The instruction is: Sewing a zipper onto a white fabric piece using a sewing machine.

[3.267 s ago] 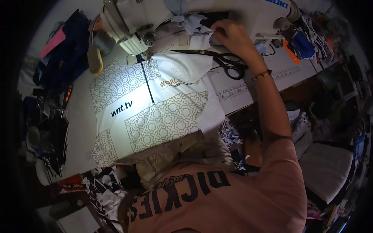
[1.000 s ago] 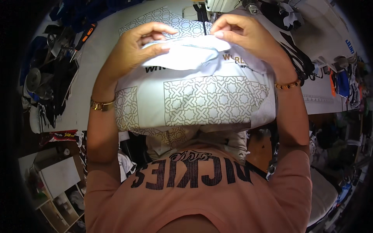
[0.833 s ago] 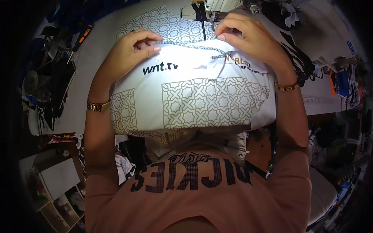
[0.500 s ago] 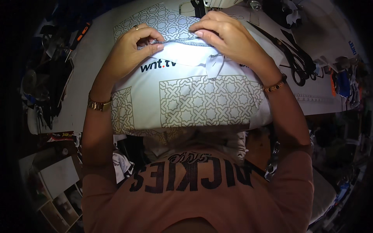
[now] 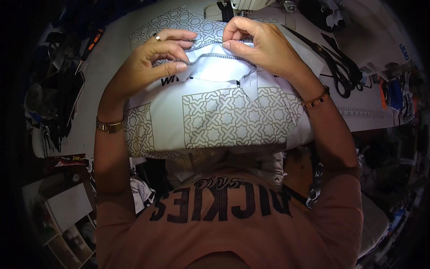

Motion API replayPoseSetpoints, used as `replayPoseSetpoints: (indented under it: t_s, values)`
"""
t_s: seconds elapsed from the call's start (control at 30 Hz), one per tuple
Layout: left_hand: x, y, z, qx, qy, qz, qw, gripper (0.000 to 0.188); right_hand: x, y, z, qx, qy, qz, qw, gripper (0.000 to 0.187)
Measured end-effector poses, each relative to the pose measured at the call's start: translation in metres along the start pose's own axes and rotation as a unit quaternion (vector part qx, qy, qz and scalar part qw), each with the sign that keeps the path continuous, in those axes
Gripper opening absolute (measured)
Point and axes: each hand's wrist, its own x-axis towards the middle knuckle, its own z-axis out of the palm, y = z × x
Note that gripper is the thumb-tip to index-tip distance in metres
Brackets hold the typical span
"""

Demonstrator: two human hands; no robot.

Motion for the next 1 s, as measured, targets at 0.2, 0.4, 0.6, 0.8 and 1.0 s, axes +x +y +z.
replayPoseSetpoints:
  t_s: [0.2, 0.4, 0.6, 0.8, 1.0]
  values:
    - [0.001, 0.000, 0.010, 0.097, -0.005, 0.003, 0.995, 0.015, 0.001, -0.006, 0.001, 0.145, -0.008, -0.060, 0.988, 0.007]
    - [0.003, 0.005, 0.007, -0.021, 0.002, -0.087, 0.996, 0.018, 0.002, -0.002, -0.004, 0.009, -0.010, -0.173, 0.985, 0.013]
    - [0.005, 0.010, 0.003, 0.001, 0.092, 0.043, 0.995, 0.014, 0.003, -0.004, 0.005, -0.048, -0.019, -0.160, 0.986, 0.014]
    - [0.002, 0.013, -0.006, -0.096, 0.133, 0.002, 0.986, 0.011, 0.000, -0.012, 0.001, 0.042, -0.088, -0.113, 0.989, 0.020]
    - [0.002, 0.011, -0.010, -0.116, 0.247, -0.008, 0.962, 0.011, -0.004, -0.015, -0.010, 0.081, -0.053, -0.095, 0.991, 0.018]
